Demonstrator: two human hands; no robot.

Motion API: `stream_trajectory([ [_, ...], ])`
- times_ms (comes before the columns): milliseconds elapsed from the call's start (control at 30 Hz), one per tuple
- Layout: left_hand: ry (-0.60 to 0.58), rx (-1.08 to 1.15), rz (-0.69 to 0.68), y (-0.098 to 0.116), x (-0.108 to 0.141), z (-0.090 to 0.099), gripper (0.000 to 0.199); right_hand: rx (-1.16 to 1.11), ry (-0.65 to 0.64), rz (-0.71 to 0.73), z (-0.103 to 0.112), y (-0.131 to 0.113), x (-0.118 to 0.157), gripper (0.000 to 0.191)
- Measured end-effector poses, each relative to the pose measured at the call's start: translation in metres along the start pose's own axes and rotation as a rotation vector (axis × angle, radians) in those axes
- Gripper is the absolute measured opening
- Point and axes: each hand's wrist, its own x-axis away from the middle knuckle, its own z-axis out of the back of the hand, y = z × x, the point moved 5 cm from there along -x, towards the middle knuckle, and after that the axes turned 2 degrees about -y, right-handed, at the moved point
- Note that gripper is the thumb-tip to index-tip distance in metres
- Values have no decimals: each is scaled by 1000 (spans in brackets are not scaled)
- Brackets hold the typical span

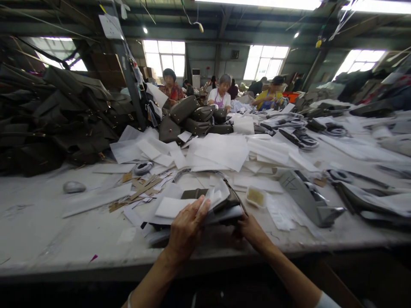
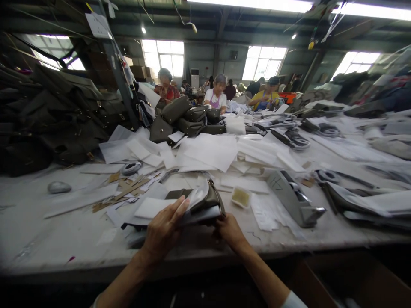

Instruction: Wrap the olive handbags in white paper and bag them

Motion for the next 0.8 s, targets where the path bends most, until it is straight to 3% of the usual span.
stream_trajectory([
  [200, -32, 16, 37, -5, -10, -9, 79, -109, 33, -100, 0, 14, 5, 26],
  [367, -42, 26, 24, -4, -12, -11, 83, -88, 6, -63, -12, 19, 18, 34],
  [533, -57, 8, -7, 2, -7, -15, 80, -192, 8, -58, -20, 31, 33, 49],
  [800, -71, -36, -49, 8, -3, -24, 69, -252, 11, -89, -35, 49, 55, 56],
])
